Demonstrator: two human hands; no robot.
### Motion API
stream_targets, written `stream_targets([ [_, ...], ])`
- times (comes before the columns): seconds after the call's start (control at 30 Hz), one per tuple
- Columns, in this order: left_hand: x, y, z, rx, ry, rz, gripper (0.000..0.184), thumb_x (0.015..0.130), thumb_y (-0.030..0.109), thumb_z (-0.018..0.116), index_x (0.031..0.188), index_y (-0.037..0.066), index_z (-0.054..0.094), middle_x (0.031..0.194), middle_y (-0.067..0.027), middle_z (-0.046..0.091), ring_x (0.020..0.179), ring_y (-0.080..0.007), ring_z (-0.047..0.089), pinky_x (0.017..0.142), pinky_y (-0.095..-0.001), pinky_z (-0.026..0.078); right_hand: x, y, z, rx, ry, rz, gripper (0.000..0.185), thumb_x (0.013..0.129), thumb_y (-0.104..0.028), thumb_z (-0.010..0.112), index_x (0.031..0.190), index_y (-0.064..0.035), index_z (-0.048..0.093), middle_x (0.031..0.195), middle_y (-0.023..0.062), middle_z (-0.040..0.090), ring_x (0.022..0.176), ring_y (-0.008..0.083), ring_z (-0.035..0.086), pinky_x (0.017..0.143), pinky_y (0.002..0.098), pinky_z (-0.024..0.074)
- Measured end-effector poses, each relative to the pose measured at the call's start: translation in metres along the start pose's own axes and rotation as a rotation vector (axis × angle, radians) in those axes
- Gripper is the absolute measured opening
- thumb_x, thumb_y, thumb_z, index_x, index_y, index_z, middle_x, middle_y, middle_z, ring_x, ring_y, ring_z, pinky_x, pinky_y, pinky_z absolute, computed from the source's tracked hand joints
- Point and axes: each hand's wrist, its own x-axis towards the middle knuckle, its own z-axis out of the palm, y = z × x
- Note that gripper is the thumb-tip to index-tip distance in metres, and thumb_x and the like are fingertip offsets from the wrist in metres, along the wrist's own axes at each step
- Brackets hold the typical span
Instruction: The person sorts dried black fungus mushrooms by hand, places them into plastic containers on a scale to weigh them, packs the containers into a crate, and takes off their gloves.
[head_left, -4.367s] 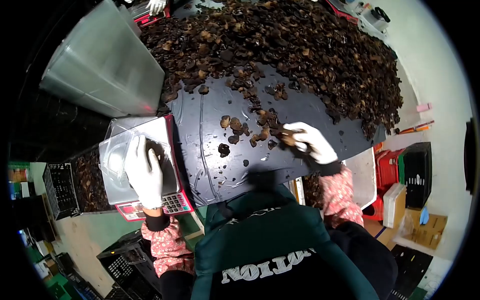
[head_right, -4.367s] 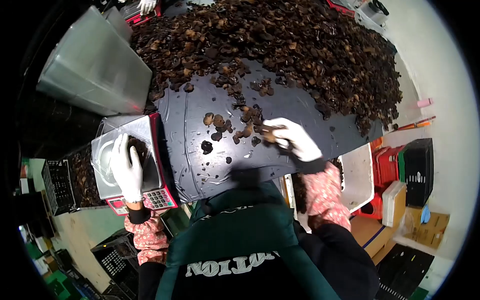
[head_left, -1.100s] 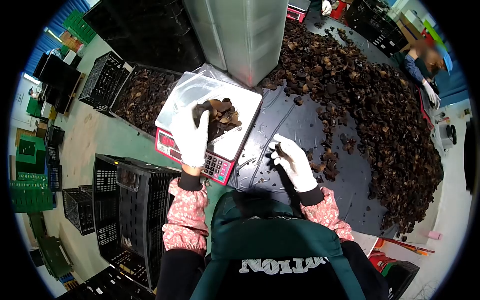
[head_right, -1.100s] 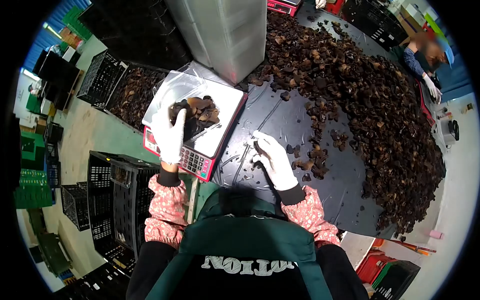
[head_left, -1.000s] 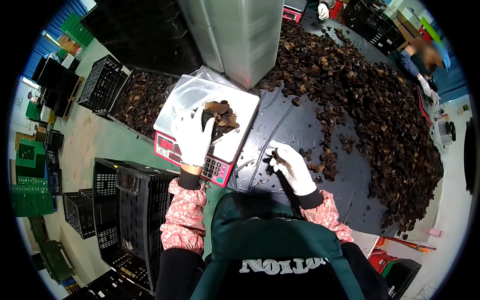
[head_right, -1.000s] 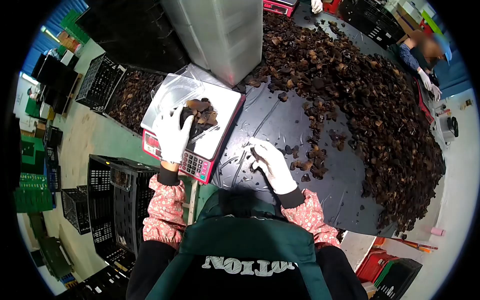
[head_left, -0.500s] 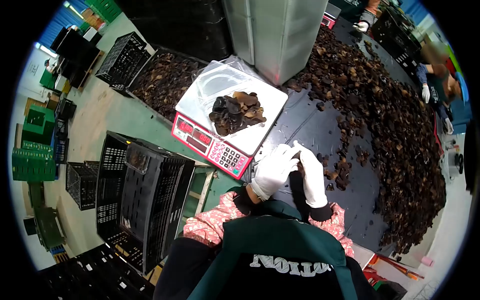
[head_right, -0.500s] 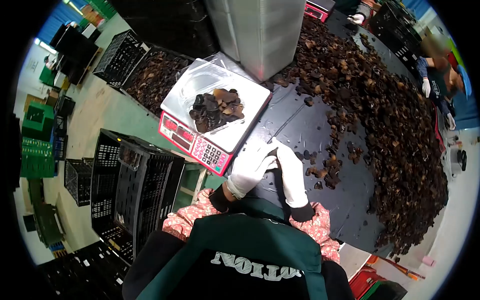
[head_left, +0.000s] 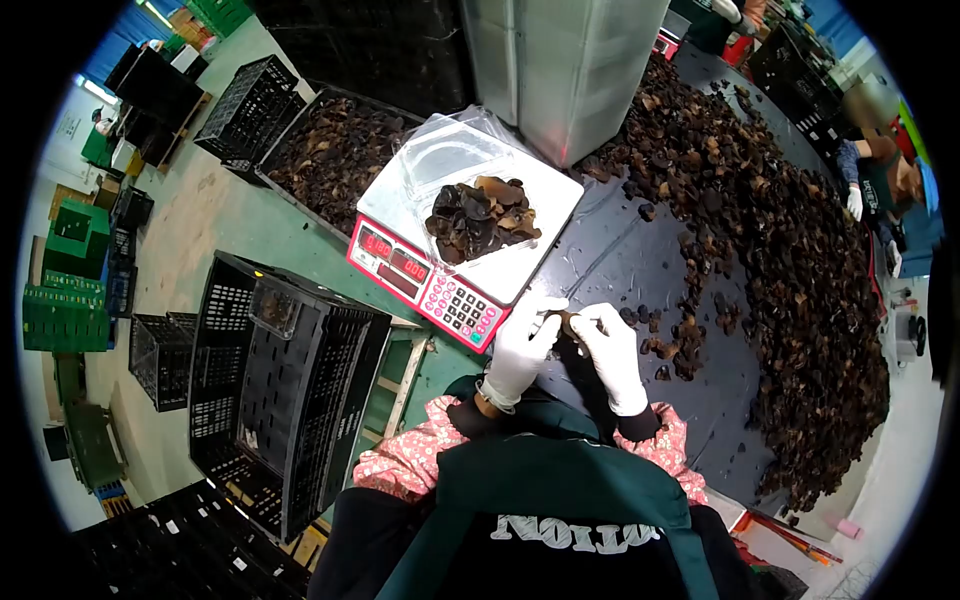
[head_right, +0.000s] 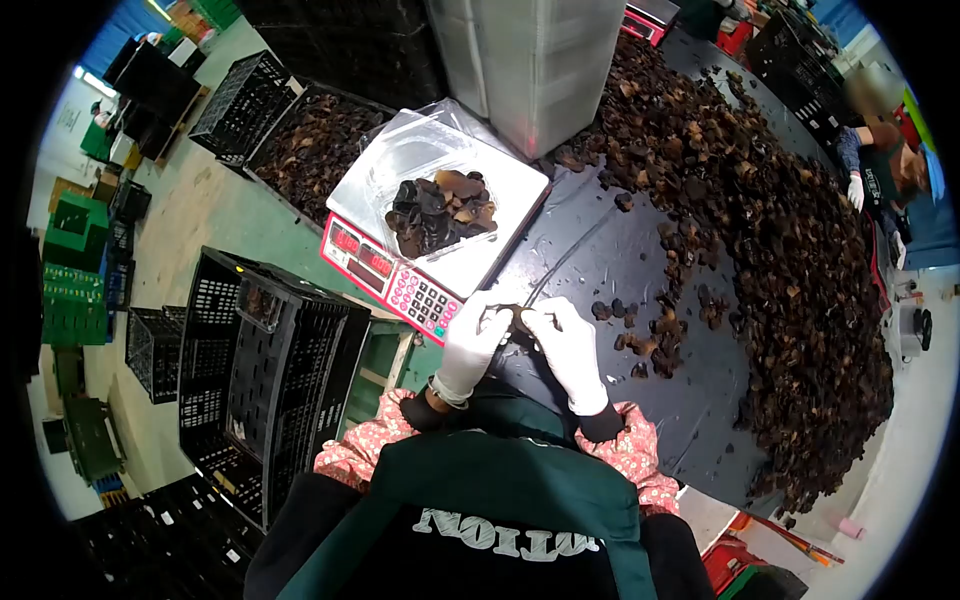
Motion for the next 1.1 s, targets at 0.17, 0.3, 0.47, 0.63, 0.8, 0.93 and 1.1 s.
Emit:
stream_targets([
  [0.17, 0.004, -0.012, -0.005, 0.155, -0.064, 0.201, 0.026, 0.093, 0.004, 0.061, 0.118, 0.0, 0.061, 0.101, -0.0088, 0.068, 0.084, -0.013, 0.065, 0.074, -0.0262, 0.052, -0.003, 0.008, -0.003, -0.123, -0.001, 0.027, 0.019, 0.09, -0.02, 0.068, 0.094, -0.0031, 0.063, 0.074, 0.0075, 0.064, 0.064, 0.0113, 0.06, 0.062, 0.0288, 0.0488],
  [0.3, 0.002, -0.037, -0.002, 0.377, -0.168, 0.043, 0.023, 0.091, 0.009, 0.063, 0.114, 0.003, 0.064, 0.097, -0.0107, 0.067, 0.077, -0.0188, 0.065, 0.072, -0.0293, 0.052, -0.018, 0.034, -0.035, -0.255, 0.145, -0.027, 0.022, 0.088, -0.023, 0.069, 0.097, -0.0037, 0.062, 0.078, 0.0096, 0.064, 0.071, 0.0136, 0.06, 0.067, 0.0299, 0.0491],
  [0.47, 0.009, -0.063, 0.014, 0.466, -0.313, 0.192, 0.017, 0.09, 0.008, 0.061, 0.105, 0.002, 0.065, 0.092, -0.0122, 0.064, 0.075, -0.022, 0.061, 0.073, -0.031, 0.05, -0.053, 0.083, -0.112, -0.11, 0.575, 0.035, 0.012, 0.089, -0.015, 0.066, 0.095, -0.0053, 0.064, 0.086, 0.0016, 0.065, 0.076, 0.0083, 0.057, 0.07, 0.025, 0.0482],
  [0.63, 0.033, -0.087, 0.049, 0.492, -0.411, 0.385, 0.016, 0.091, 0.009, 0.059, 0.104, 0.003, 0.064, 0.094, -0.0142, 0.063, 0.087, -0.0302, 0.062, 0.081, -0.0356, 0.05, -0.079, 0.141, -0.194, -0.215, 0.971, 0.203, 0.02, 0.091, -0.014, 0.064, 0.109, -0.0033, 0.064, 0.1, 0.0058, 0.067, 0.087, 0.0138, 0.061, 0.079, 0.0271, 0.0493],
  [0.8, 0.061, -0.098, 0.107, 0.708, -0.482, 0.431, 0.029, 0.09, 0.017, 0.061, 0.117, 0.007, 0.057, 0.105, -0.0133, 0.059, 0.091, -0.036, 0.062, 0.078, -0.0414, 0.052, -0.092, 0.156, -0.196, -0.604, 1.028, 0.067, 0.042, 0.087, -0.02, 0.068, 0.125, -0.0044, 0.062, 0.127, 0.0165, 0.059, 0.118, 0.029, 0.056, 0.104, 0.0369, 0.0413],
  [0.93, 0.072, -0.11, 0.132, 0.782, -0.53, 0.439, 0.028, 0.088, 0.015, 0.063, 0.114, 0.006, 0.057, 0.105, -0.0162, 0.058, 0.091, -0.036, 0.061, 0.078, -0.0412, 0.052, -0.1, 0.139, -0.155, -0.581, 1.003, -0.058, 0.029, 0.087, -0.013, 0.066, 0.115, -0.0046, 0.067, 0.116, 0.0129, 0.066, 0.109, 0.0276, 0.061, 0.098, 0.0355, 0.046],
  [1.1, 0.074, -0.104, 0.124, 0.423, -0.488, 0.16, 0.043, 0.09, 0.014, 0.064, 0.129, 0.0, 0.053, 0.102, -0.0121, 0.062, 0.082, -0.0208, 0.059, 0.078, -0.0311, 0.05, -0.089, 0.135, -0.081, -0.483, 0.684, -0.219, 0.027, 0.086, -0.01, 0.066, 0.112, -0.0061, 0.069, 0.103, 0.0113, 0.069, 0.092, 0.0254, 0.068, 0.083, 0.032, 0.0535],
])
